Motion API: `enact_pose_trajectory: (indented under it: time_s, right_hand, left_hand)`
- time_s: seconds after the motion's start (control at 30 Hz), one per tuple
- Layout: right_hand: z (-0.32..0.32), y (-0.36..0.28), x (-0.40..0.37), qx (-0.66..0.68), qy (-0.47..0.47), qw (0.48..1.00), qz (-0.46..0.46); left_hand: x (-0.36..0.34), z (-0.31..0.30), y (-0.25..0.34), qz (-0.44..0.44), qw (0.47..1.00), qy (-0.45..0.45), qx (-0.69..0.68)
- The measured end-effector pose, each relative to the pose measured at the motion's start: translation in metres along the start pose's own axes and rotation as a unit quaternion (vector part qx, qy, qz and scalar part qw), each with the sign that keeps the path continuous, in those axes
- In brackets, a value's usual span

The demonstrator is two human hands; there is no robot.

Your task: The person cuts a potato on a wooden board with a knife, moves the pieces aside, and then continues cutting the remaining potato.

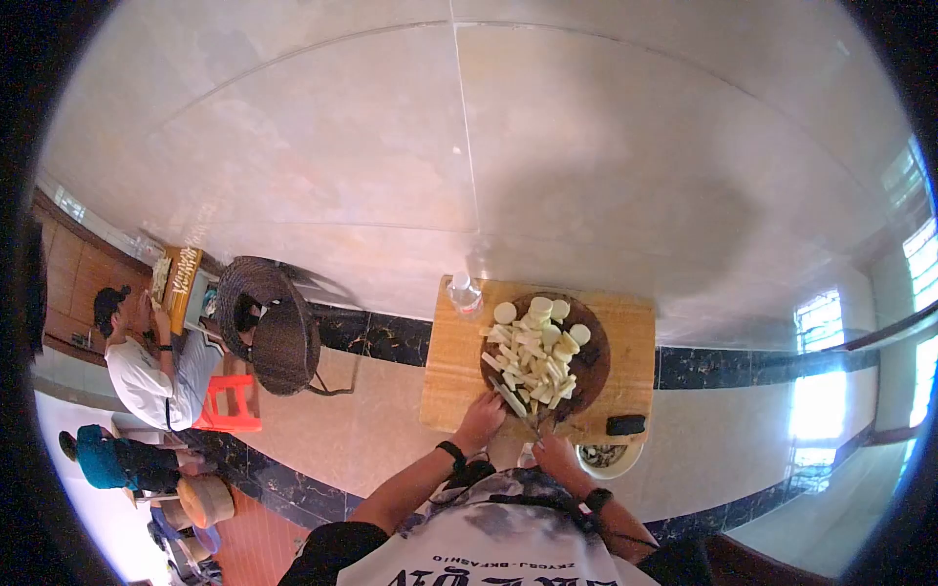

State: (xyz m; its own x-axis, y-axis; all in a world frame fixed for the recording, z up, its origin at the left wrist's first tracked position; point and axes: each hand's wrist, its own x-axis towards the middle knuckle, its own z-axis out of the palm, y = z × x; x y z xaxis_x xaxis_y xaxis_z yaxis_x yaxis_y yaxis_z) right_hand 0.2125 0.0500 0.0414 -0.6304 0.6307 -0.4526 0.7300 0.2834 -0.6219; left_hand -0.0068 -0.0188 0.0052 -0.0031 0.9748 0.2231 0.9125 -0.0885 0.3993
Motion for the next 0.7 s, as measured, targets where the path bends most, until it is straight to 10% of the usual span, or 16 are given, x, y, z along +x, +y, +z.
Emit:
enact_pose_trajectory:
  time_s: [0.7]
  right_hand:
    - [-0.004, -0.009, -0.040, 0.034, 0.062, 0.997, 0.010]
  left_hand:
    - [-0.008, 0.012, 0.010, 0.002, 0.999, -0.010, 0.036]
